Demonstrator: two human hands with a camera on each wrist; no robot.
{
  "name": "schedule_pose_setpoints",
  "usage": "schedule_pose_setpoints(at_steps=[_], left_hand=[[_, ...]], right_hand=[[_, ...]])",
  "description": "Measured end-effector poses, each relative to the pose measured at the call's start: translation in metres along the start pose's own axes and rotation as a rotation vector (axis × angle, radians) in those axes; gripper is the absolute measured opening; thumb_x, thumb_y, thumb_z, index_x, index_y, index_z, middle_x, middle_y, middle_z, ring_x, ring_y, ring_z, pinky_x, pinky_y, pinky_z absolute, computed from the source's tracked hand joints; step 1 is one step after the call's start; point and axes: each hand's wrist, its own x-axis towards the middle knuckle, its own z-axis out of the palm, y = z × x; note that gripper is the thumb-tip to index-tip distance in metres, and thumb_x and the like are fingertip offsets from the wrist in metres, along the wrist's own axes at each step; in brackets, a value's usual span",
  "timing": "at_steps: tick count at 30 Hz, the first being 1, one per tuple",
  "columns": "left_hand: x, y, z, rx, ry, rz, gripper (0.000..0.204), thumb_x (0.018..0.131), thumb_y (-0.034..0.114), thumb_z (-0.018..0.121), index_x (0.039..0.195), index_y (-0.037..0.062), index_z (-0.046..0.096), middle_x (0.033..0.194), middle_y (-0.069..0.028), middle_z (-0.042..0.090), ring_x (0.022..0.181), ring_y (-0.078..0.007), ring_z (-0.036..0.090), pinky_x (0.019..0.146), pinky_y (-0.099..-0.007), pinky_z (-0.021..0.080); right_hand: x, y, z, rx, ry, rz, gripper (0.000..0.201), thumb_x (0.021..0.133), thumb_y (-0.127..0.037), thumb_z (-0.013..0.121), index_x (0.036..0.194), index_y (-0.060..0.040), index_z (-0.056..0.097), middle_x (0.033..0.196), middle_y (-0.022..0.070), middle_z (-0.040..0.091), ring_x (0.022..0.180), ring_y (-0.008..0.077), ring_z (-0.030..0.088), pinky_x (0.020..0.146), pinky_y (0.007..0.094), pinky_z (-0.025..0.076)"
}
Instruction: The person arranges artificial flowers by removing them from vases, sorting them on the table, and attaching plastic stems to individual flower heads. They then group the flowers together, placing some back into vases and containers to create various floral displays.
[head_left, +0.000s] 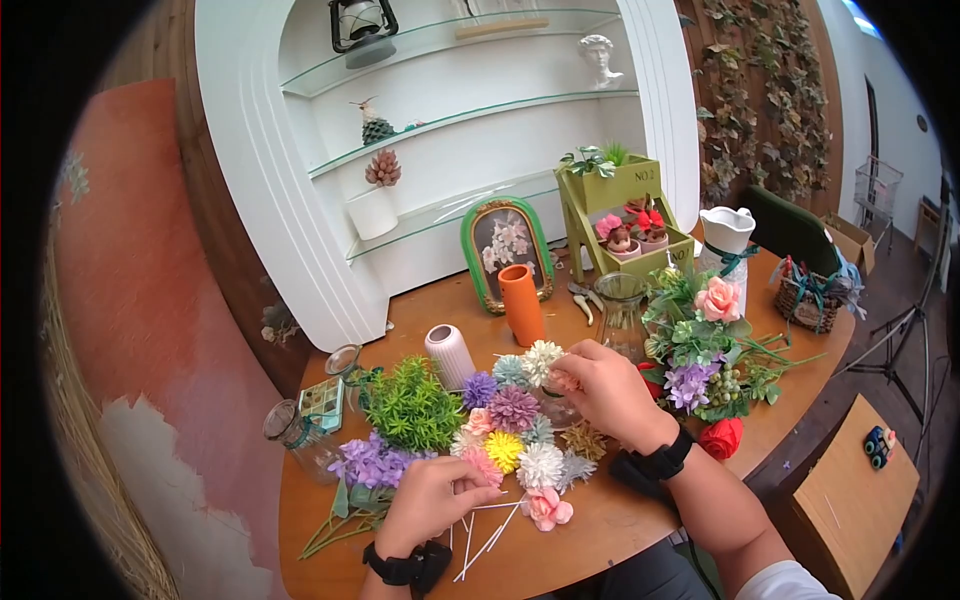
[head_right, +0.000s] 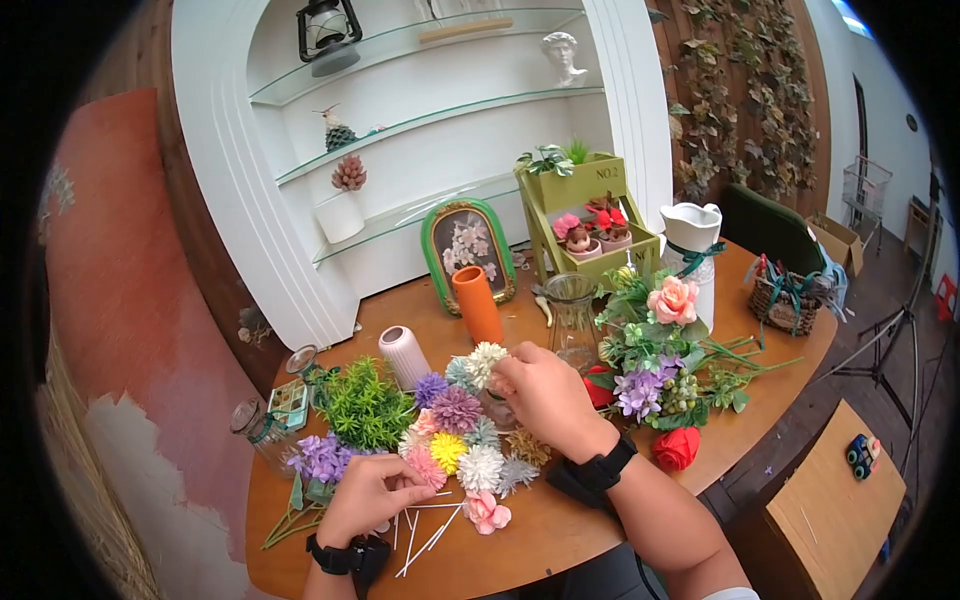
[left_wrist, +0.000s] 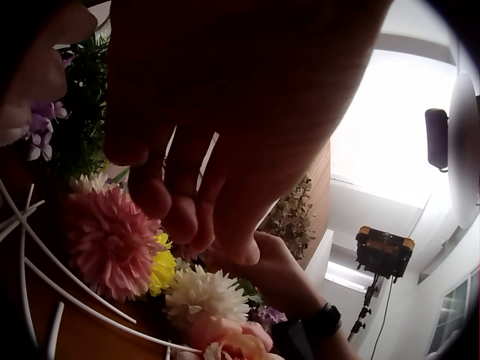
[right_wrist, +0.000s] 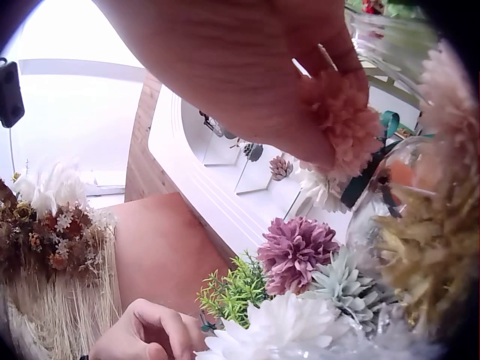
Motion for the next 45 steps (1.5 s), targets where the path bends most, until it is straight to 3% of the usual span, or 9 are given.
schedule_pose_setpoints(at_steps=[6,11,18,26,28,31,40,43,45], left_hand=[[-0.001,-0.001,0.001,-0.036,0.054,0.053,0.022,0.074,0.022,0.080,0.074,0.0030,0.069,0.061,-0.0068,0.060,0.052,-0.0149,0.055,0.050,-0.0277,0.043],[-0.002,-0.003,-0.003,0.004,-0.238,0.187,0.023,0.076,0.027,0.078,0.075,0.0059,0.069,0.063,-0.0069,0.063,0.054,-0.0208,0.059,0.053,-0.0301,0.046],[-0.001,-0.006,0.002,-0.010,-0.220,0.222,0.020,0.079,0.026,0.075,0.079,0.0062,0.069,0.070,-0.0091,0.067,0.059,-0.0250,0.063,0.055,-0.0321,0.048],[0.002,-0.001,0.010,-0.226,0.110,0.148,0.011,0.083,0.011,0.071,0.088,0.0010,0.069,0.078,-0.0038,0.064,0.067,-0.0115,0.059,0.060,-0.0235,0.047],[0.005,-0.002,0.014,-0.302,0.211,0.200,0.016,0.086,0.008,0.068,0.099,-0.0004,0.067,0.099,-0.0069,0.060,0.075,-0.0113,0.058,0.063,-0.0244,0.051],[0.002,0.001,0.016,-0.413,0.381,0.153,0.036,0.086,0.009,0.067,0.119,-0.0029,0.058,0.132,-0.0146,0.042,0.095,-0.0152,0.059,0.076,-0.0282,0.054],[0.003,0.001,0.017,-0.151,0.378,0.409,0.059,0.078,0.025,0.077,0.122,-0.0042,0.053,0.121,-0.0201,0.056,0.109,-0.0232,0.058,0.079,-0.0290,0.050],[-0.006,0.003,0.019,-0.281,0.158,0.140,0.055,0.082,0.027,0.075,0.120,-0.0047,0.053,0.111,-0.0169,0.062,0.100,-0.0228,0.063,0.078,-0.0299,0.052],[-0.007,-0.002,0.026,-0.744,0.093,0.056,0.044,0.093,0.031,0.062,0.119,-0.0042,0.055,0.106,-0.0140,0.064,0.091,-0.0224,0.066,0.077,-0.0313,0.054]], right_hand=[[0.004,-0.011,-0.008,0.019,0.072,0.040,0.029,0.076,-0.008,0.067,0.105,-0.0084,0.063,0.105,0.0121,0.060,0.091,0.0325,0.062,0.075,0.0411,0.053],[0.003,-0.015,-0.002,0.053,0.076,0.016,0.035,0.072,-0.003,0.065,0.107,-0.0078,0.065,0.109,0.0140,0.060,0.091,0.0320,0.062,0.079,0.0392,0.052],[0.005,-0.006,0.005,0.003,0.023,-0.061,0.042,0.072,-0.002,0.061,0.114,-0.0016,0.062,0.117,0.0151,0.060,0.101,0.0323,0.058,0.089,0.0392,0.048],[0.010,-0.019,-0.019,0.070,0.409,-0.087,0.037,0.071,0.002,0.063,0.108,-0.0003,0.065,0.109,0.0144,0.065,0.093,0.0308,0.061,0.083,0.0376,0.050],[0.009,-0.026,-0.025,0.287,0.497,-0.127,0.032,0.072,0.003,0.063,0.104,-0.0001,0.067,0.108,0.0157,0.066,0.091,0.0296,0.064,0.082,0.0357,0.051],[0.004,-0.040,-0.025,0.532,0.343,-0.107,0.027,0.077,0.001,0.061,0.103,0.0002,0.069,0.106,0.0159,0.067,0.093,0.0245,0.066,0.082,0.0322,0.051],[-0.010,-0.075,-0.002,0.815,0.028,-0.141,0.032,0.081,-0.002,0.062,0.112,-0.0002,0.065,0.111,0.0142,0.064,0.100,0.0228,0.064,0.087,0.0317,0.050],[-0.014,-0.078,0.004,0.804,0.048,-0.131,0.031,0.080,-0.003,0.063,0.112,-0.0003,0.065,0.111,0.0145,0.064,0.099,0.0244,0.064,0.087,0.0334,0.050],[-0.014,-0.078,0.005,0.787,0.062,-0.145,0.031,0.080,-0.003,0.064,0.111,-0.0006,0.065,0.110,0.0144,0.064,0.099,0.0244,0.064,0.087,0.0335,0.050]])
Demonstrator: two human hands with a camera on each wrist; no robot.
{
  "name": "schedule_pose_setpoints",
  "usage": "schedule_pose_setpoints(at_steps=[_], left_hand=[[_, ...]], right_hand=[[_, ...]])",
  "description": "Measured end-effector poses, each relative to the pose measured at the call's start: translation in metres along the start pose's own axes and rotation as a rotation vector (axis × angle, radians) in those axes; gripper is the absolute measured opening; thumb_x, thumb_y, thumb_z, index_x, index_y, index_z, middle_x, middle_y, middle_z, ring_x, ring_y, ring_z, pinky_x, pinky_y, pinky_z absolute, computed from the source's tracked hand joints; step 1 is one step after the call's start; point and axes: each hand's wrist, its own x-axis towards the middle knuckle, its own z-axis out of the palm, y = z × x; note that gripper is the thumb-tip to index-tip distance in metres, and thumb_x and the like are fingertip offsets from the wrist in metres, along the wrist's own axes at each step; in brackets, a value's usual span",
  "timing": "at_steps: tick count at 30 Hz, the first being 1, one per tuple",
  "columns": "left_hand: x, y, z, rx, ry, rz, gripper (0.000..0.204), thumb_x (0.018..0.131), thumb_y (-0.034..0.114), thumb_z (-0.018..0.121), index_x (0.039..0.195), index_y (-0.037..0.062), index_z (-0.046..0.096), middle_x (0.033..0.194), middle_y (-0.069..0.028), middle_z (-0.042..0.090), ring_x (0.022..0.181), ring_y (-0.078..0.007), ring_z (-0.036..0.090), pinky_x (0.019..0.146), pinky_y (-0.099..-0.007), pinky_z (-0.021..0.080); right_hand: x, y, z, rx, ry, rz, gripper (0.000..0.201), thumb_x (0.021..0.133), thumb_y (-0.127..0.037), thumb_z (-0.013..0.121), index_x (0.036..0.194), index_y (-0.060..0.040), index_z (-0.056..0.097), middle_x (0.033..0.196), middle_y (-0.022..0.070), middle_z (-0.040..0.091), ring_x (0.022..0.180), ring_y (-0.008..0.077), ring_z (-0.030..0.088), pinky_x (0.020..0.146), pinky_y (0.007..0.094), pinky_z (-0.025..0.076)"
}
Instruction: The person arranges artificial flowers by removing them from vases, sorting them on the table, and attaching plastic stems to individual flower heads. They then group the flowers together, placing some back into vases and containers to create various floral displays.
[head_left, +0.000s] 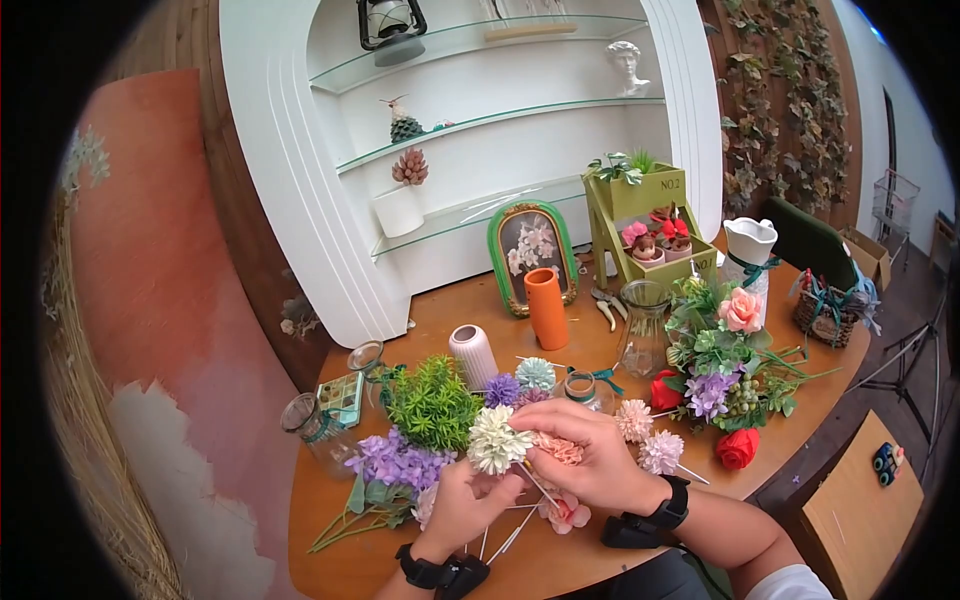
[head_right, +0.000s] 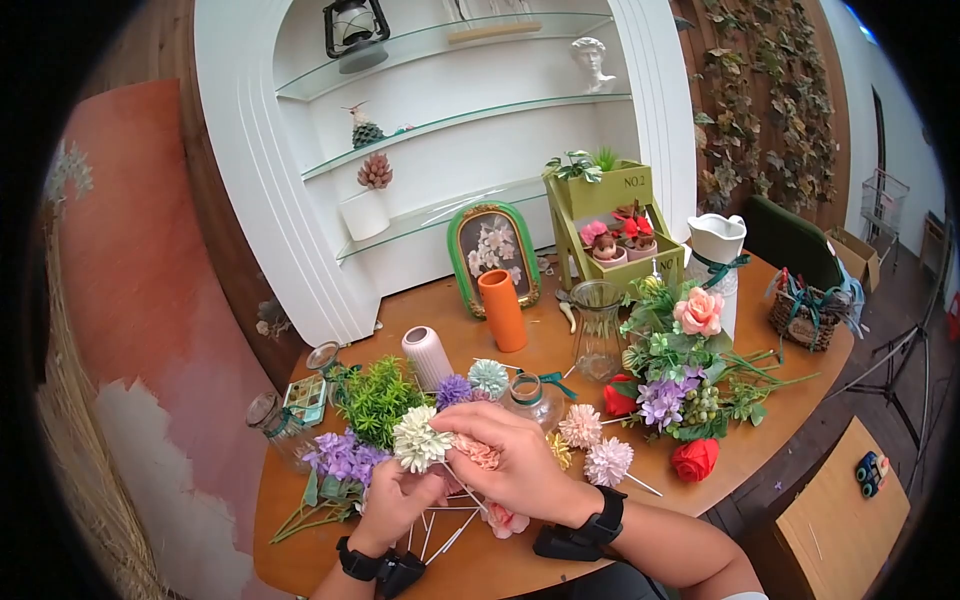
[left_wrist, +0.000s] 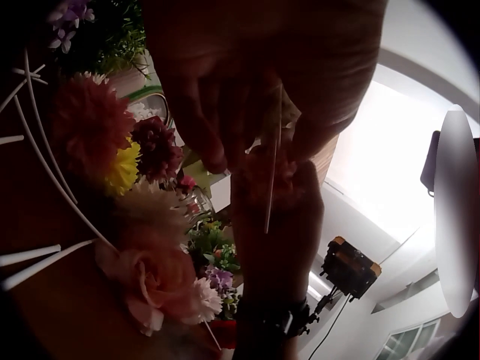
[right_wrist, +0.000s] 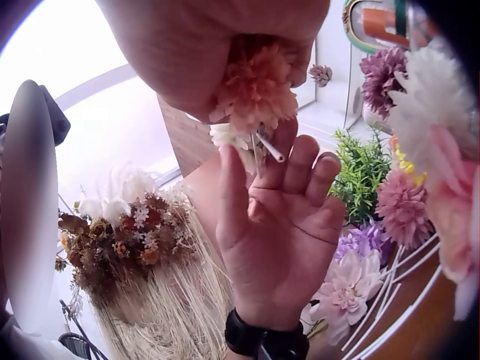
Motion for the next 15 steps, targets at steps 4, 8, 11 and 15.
schedule_pose_setpoints(at_steps=[4,8,11,15], left_hand=[[0.002,-0.011,-0.010,-0.314,-0.099,-0.069,0.042,0.099,0.033,0.049,0.122,-0.0029,0.052,0.112,-0.0126,0.062,0.099,-0.0234,0.063,0.079,-0.0385,0.055],[0.002,-0.016,-0.004,-0.304,-0.119,-0.091,0.049,0.101,0.038,0.041,0.128,-0.0027,0.046,0.118,-0.0155,0.059,0.105,-0.0268,0.061,0.086,-0.0429,0.053],[0.003,-0.006,0.003,-0.422,-0.158,-0.083,0.049,0.102,0.038,0.039,0.130,-0.0027,0.044,0.120,-0.0158,0.058,0.105,-0.0275,0.061,0.090,-0.0436,0.050],[0.007,-0.018,-0.010,-0.693,-0.393,-0.147,0.045,0.101,0.037,0.041,0.124,-0.0020,0.045,0.110,-0.0136,0.060,0.102,-0.0266,0.060,0.090,-0.0419,0.049]], right_hand=[[0.000,0.002,-0.003,0.001,-0.036,0.007,0.029,0.080,-0.004,0.064,0.109,-0.0010,0.066,0.108,0.0143,0.065,0.099,0.0248,0.064,0.087,0.0335,0.050],[0.000,0.002,-0.003,-0.002,-0.030,0.008,0.027,0.081,-0.006,0.067,0.107,-0.0005,0.066,0.106,0.0142,0.066,0.098,0.0244,0.064,0.086,0.0337,0.050],[-0.001,0.005,0.000,-0.023,-0.014,-0.039,0.033,0.080,-0.009,0.070,0.112,-0.0012,0.064,0.102,0.0136,0.065,0.094,0.0248,0.064,0.083,0.0329,0.050],[0.001,-0.007,0.003,-0.016,0.016,0.048,0.043,0.079,-0.014,0.073,0.118,-0.0036,0.059,0.100,0.0126,0.061,0.092,0.0259,0.063,0.080,0.0332,0.050]])
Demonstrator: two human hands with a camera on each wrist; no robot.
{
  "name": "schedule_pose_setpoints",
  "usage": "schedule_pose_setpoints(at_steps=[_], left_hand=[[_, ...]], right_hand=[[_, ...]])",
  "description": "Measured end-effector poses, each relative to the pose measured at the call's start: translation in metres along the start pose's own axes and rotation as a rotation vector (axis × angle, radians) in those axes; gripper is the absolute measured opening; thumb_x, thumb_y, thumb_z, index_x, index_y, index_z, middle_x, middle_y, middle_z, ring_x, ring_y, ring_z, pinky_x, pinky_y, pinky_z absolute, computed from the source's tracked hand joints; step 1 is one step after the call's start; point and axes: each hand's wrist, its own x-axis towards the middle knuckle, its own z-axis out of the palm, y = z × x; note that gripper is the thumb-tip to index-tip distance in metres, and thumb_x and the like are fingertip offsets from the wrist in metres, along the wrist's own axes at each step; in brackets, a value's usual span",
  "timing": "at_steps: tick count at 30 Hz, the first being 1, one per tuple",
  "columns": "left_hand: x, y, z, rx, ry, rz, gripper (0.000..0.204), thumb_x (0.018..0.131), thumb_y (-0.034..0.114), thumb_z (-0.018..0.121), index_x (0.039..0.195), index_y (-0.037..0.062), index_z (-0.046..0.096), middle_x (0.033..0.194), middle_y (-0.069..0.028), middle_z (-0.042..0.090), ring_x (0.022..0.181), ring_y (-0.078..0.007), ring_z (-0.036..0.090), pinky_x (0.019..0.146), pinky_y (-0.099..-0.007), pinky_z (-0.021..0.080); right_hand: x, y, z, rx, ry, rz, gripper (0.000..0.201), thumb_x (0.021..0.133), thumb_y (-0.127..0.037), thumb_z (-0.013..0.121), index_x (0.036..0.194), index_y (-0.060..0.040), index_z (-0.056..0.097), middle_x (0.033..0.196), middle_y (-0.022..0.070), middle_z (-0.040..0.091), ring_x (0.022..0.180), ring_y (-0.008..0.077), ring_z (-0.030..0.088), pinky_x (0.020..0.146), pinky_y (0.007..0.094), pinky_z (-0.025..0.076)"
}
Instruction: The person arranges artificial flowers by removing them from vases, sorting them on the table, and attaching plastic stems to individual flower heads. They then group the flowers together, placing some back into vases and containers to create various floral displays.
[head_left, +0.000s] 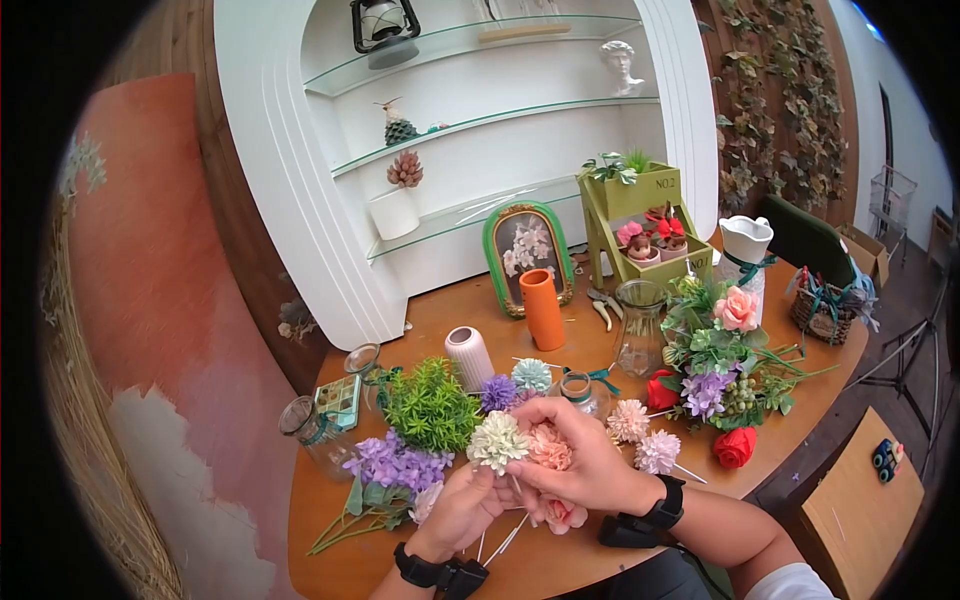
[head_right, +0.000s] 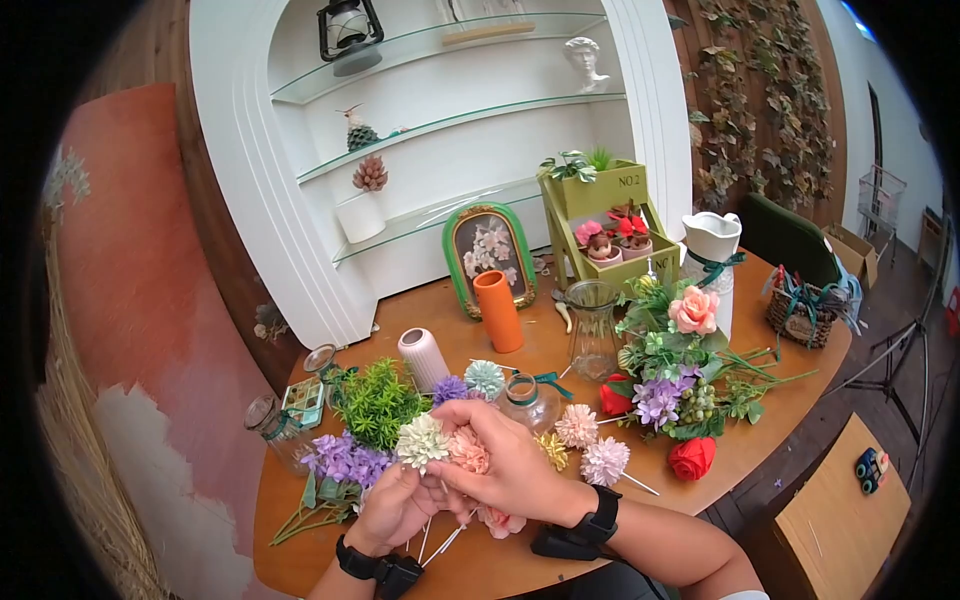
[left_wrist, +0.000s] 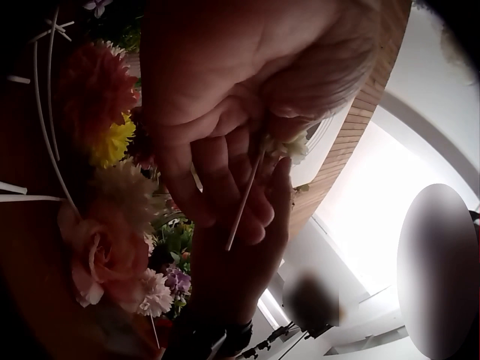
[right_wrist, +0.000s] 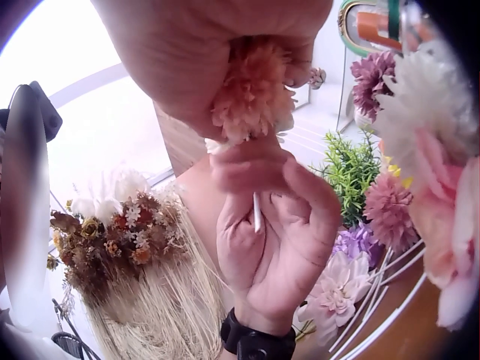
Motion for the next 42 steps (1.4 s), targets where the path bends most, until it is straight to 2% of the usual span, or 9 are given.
schedule_pose_setpoints(at_steps=[4,6,9,18,20,22,27,38,42], left_hand=[[-0.001,0.002,0.010,-0.001,0.098,-0.013,0.042,0.101,0.037,0.042,0.117,-0.0011,0.048,0.093,-0.0065,0.056,0.083,-0.0178,0.056,0.079,-0.0349,0.047],[0.003,0.003,0.024,0.133,0.317,-0.002,0.039,0.102,0.038,0.041,0.111,0.0005,0.049,0.082,-0.0013,0.047,0.070,-0.0121,0.042,0.069,-0.0298,0.040],[0.000,-0.003,0.008,0.030,0.173,-0.015,0.037,0.105,0.034,0.034,0.112,0.0008,0.048,0.084,-0.0009,0.046,0.074,-0.0098,0.039,0.067,-0.0267,0.036],[0.002,0.001,0.011,0.347,0.305,-0.069,0.033,0.103,0.032,0.042,0.101,0.0017,0.054,0.075,0.0034,0.042,0.064,-0.0051,0.034,0.057,-0.0202,0.031],[0.003,0.003,0.016,0.405,0.335,-0.072,0.031,0.102,0.030,0.045,0.097,0.0012,0.056,0.073,0.0037,0.042,0.062,-0.0046,0.034,0.055,-0.0202,0.030],[0.003,0.003,0.017,0.464,0.363,-0.076,0.030,0.101,0.028,0.048,0.092,0.0008,0.058,0.071,0.0041,0.043,0.061,-0.0041,0.035,0.054,-0.0201,0.030],[0.003,0.003,0.020,0.695,0.419,0.056,0.032,0.100,0.026,0.051,0.082,0.0009,0.061,0.067,0.0034,0.048,0.057,-0.0031,0.039,0.052,-0.0203,0.030],[0.000,0.007,0.021,0.800,0.421,0.129,0.033,0.099,0.025,0.052,0.083,-0.0019,0.062,0.069,0.0003,0.056,0.062,-0.0062,0.049,0.058,-0.0222,0.040],[-0.001,0.015,0.018,0.752,0.546,0.156,0.031,0.099,0.021,0.052,0.086,-0.0045,0.066,0.079,-0.0071,0.068,0.070,-0.0099,0.061,0.065,-0.0228,0.048]], right_hand=[[0.002,-0.007,-0.005,-0.032,-0.166,0.116,0.042,0.077,-0.013,0.076,0.113,-0.0030,0.059,0.099,0.0104,0.058,0.093,0.0239,0.057,0.083,0.0334,0.046],[0.001,0.005,-0.003,-0.074,-0.122,0.046,0.040,0.075,-0.012,0.075,0.109,-0.0031,0.059,0.095,0.0108,0.056,0.089,0.0247,0.057,0.079,0.0340,0.047],[-0.002,0.008,-0.005,-0.117,-0.065,0.009,0.036,0.071,-0.011,0.074,0.103,-0.0029,0.058,0.091,0.0113,0.053,0.086,0.0254,0.057,0.075,0.0347,0.047],[-0.004,0.015,-0.003,-0.089,0.103,0.001,0.037,0.072,-0.009,0.072,0.102,0.0001,0.053,0.093,0.0118,0.057,0.084,0.0255,0.059,0.074,0.0340,0.048],[-0.005,0.013,-0.001,-0.026,0.103,0.104,0.038,0.073,-0.009,0.072,0.104,0.0007,0.053,0.093,0.0127,0.058,0.083,0.0264,0.060,0.073,0.0343,0.049],[0.000,0.007,0.002,0.019,0.227,0.017,0.033,0.075,-0.008,0.070,0.104,0.0014,0.056,0.091,0.0145,0.060,0.079,0.0277,0.062,0.071,0.0354,0.049],[0.000,0.008,-0.005,-0.137,0.128,-0.057,0.018,0.076,0.000,0.067,0.093,0.0009,0.062,0.089,0.0119,0.061,0.082,0.0229,0.060,0.073,0.0309,0.047],[0.004,0.005,-0.016,-0.220,0.211,-0.121,0.013,0.080,-0.001,0.062,0.092,0.0022,0.062,0.085,0.0133,0.061,0.077,0.0245,0.062,0.067,0.0331,0.049],[0.012,0.002,-0.042,0.165,0.520,0.306,0.010,0.083,-0.001,0.057,0.092,0.0019,0.060,0.086,0.0119,0.059,0.076,0.0198,0.060,0.067,0.0304,0.047]])
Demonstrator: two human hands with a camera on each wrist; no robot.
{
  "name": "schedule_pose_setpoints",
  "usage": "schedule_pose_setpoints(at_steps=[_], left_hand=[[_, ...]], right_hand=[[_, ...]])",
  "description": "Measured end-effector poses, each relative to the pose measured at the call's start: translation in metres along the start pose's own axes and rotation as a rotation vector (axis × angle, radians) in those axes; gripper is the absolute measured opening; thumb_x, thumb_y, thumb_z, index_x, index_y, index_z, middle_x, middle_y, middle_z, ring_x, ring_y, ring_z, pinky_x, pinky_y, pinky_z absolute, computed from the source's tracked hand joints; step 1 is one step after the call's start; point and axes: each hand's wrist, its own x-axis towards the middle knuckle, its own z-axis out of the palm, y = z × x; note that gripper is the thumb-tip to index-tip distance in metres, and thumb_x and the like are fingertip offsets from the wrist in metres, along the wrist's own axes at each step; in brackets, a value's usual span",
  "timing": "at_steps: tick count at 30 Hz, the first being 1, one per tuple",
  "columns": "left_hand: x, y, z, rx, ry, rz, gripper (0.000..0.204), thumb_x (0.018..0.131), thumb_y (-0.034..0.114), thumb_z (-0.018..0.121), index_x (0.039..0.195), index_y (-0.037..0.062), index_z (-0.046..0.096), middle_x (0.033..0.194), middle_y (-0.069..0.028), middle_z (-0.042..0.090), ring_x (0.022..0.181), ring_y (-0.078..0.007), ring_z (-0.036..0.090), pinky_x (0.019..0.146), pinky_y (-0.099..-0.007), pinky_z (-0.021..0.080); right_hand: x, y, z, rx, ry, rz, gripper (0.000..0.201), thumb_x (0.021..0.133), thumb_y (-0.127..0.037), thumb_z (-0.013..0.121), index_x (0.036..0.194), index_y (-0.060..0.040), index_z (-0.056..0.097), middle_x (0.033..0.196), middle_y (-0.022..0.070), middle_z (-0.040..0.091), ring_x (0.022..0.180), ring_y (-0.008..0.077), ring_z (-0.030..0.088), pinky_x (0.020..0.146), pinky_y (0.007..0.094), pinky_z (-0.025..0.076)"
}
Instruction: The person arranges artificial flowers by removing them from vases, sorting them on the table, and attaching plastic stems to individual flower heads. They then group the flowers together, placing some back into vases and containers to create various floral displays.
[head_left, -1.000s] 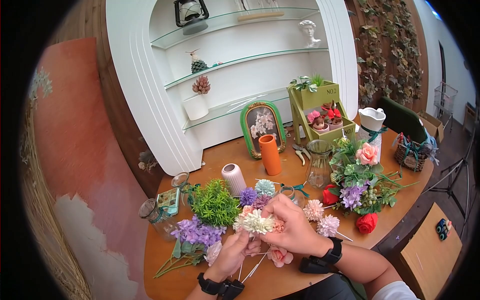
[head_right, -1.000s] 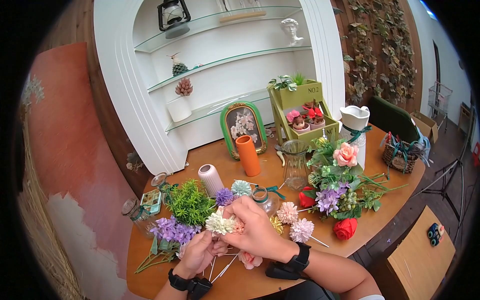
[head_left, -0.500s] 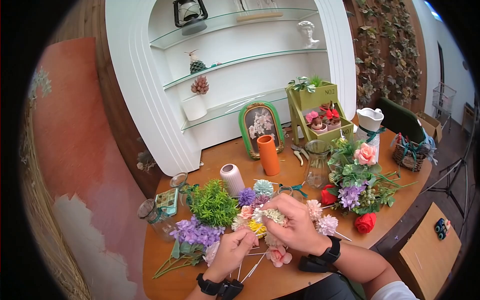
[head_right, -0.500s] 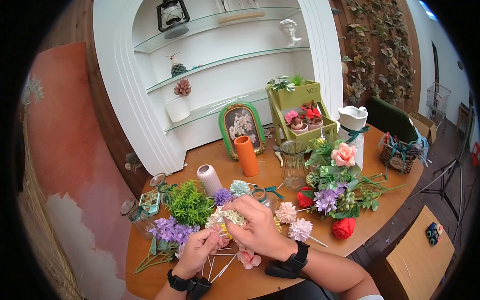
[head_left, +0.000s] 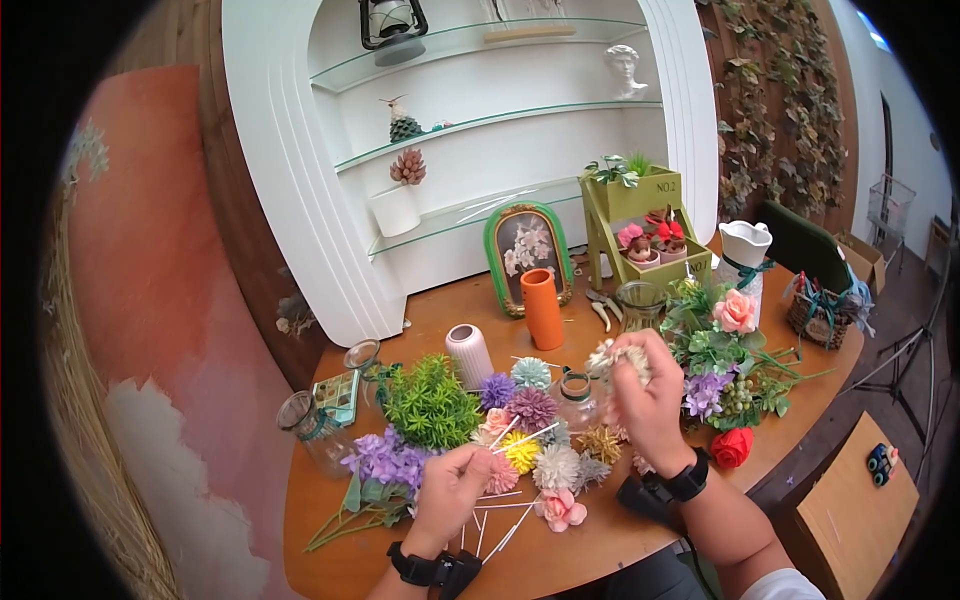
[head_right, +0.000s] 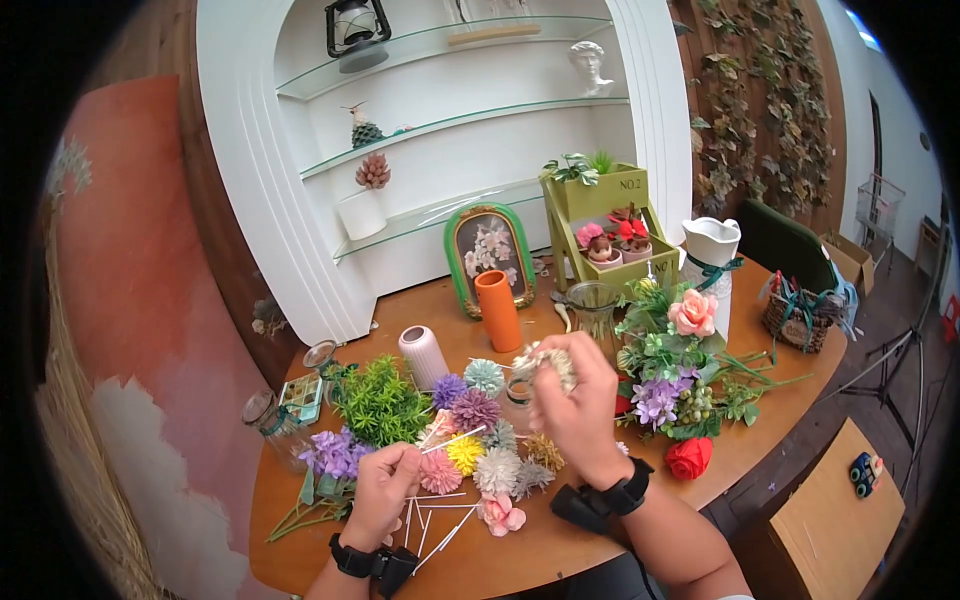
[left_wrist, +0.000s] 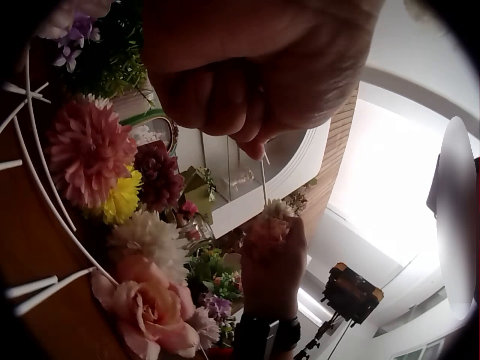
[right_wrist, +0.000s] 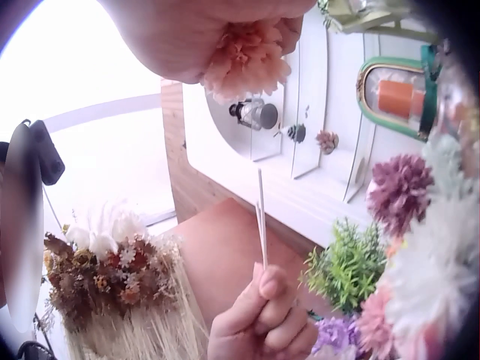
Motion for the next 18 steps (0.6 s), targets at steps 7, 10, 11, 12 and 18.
schedule_pose_setpoints(at_steps=[7,10,11,12,18], left_hand=[[0.006,0.004,0.004,0.423,0.002,0.207,0.012,0.085,0.009,0.067,0.086,-0.0032,0.069,0.081,-0.0104,0.069,0.076,-0.0185,0.068,0.068,-0.0295,0.053],[0.006,-0.008,0.003,0.602,-0.052,0.319,0.011,0.080,0.012,0.071,0.083,0.0018,0.071,0.082,-0.0108,0.068,0.077,-0.0217,0.068,0.068,-0.0306,0.053],[0.006,-0.010,0.004,0.683,-0.074,0.334,0.011,0.077,0.014,0.073,0.082,0.0043,0.072,0.083,-0.0104,0.067,0.078,-0.0231,0.067,0.068,-0.0312,0.053],[0.006,-0.007,0.005,0.683,-0.080,0.335,0.011,0.077,0.014,0.073,0.082,0.0043,0.072,0.083,-0.0104,0.067,0.078,-0.0231,0.067,0.068,-0.0312,0.053],[0.005,-0.005,0.006,0.767,-0.100,0.294,0.016,0.073,0.015,0.079,0.084,0.0050,0.073,0.078,-0.0067,0.064,0.065,-0.0157,0.064,0.059,-0.0269,0.052]], right_hand=[[0.032,0.019,-0.020,-0.426,0.084,-0.369,0.017,0.081,-0.007,0.064,0.095,0.0031,0.060,0.088,0.0133,0.058,0.080,0.0268,0.060,0.071,0.0345,0.047],[0.036,0.018,-0.025,-0.579,0.097,-0.451,0.020,0.079,-0.007,0.065,0.096,0.0009,0.061,0.091,0.0137,0.059,0.083,0.0298,0.060,0.072,0.0362,0.048],[0.037,0.019,-0.027,-0.652,0.085,-0.472,0.022,0.077,-0.008,0.066,0.097,-0.0005,0.061,0.093,0.0138,0.058,0.083,0.0313,0.060,0.072,0.0372,0.048],[0.037,0.020,-0.028,-0.654,0.090,-0.470,0.022,0.077,-0.008,0.066,0.097,-0.0005,0.061,0.093,0.0138,0.058,0.083,0.0313,0.060,0.072,0.0372,0.048],[0.034,0.025,-0.028,-0.953,-0.027,-0.536,0.038,0.069,-0.010,0.073,0.105,-0.0072,0.061,0.104,0.0112,0.055,0.101,0.0306,0.054,0.083,0.0410,0.046]])
